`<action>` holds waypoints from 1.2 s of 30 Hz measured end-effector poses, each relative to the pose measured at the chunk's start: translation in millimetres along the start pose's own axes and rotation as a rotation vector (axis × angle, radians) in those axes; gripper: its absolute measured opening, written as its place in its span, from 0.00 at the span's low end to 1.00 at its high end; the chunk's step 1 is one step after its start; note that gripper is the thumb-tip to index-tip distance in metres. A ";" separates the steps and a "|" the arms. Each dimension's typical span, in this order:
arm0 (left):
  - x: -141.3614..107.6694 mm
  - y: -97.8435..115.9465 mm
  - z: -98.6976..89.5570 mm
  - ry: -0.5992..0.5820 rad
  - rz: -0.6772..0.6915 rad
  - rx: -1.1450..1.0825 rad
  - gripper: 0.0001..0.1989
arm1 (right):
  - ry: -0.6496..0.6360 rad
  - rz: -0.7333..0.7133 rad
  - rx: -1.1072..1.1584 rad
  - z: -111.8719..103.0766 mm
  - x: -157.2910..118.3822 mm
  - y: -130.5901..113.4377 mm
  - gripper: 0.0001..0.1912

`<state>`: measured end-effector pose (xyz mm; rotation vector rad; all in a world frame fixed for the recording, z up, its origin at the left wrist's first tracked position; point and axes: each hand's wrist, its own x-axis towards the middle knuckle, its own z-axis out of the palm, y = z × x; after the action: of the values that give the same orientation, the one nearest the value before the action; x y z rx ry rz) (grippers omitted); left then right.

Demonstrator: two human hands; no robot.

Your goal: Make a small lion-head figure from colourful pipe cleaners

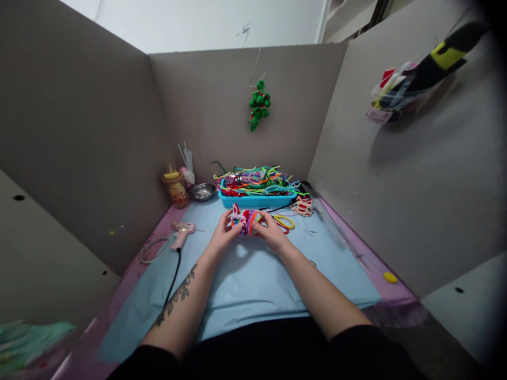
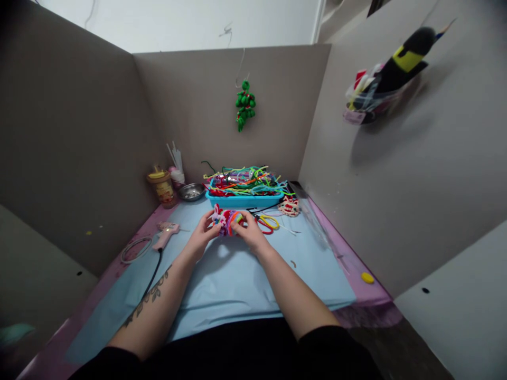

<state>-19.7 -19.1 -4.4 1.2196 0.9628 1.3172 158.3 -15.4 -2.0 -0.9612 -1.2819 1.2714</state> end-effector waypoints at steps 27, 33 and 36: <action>-1.8 0.0 10.6 0.162 0.036 0.086 0.30 | 0.022 -0.117 -0.147 0.9 2.2 12.2 0.31; 2.9 -8.9 5.2 0.120 0.005 0.017 0.33 | 0.018 -0.110 -0.135 -0.3 3.7 11.1 0.30; 4.8 -11.9 3.6 0.136 0.000 0.025 0.31 | 0.021 -0.123 -0.156 -1.8 4.1 11.1 0.31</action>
<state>-13.9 -13.2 -14.9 1.1602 1.0786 1.4057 158.1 -9.8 -12.6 -0.9865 -1.4180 1.0761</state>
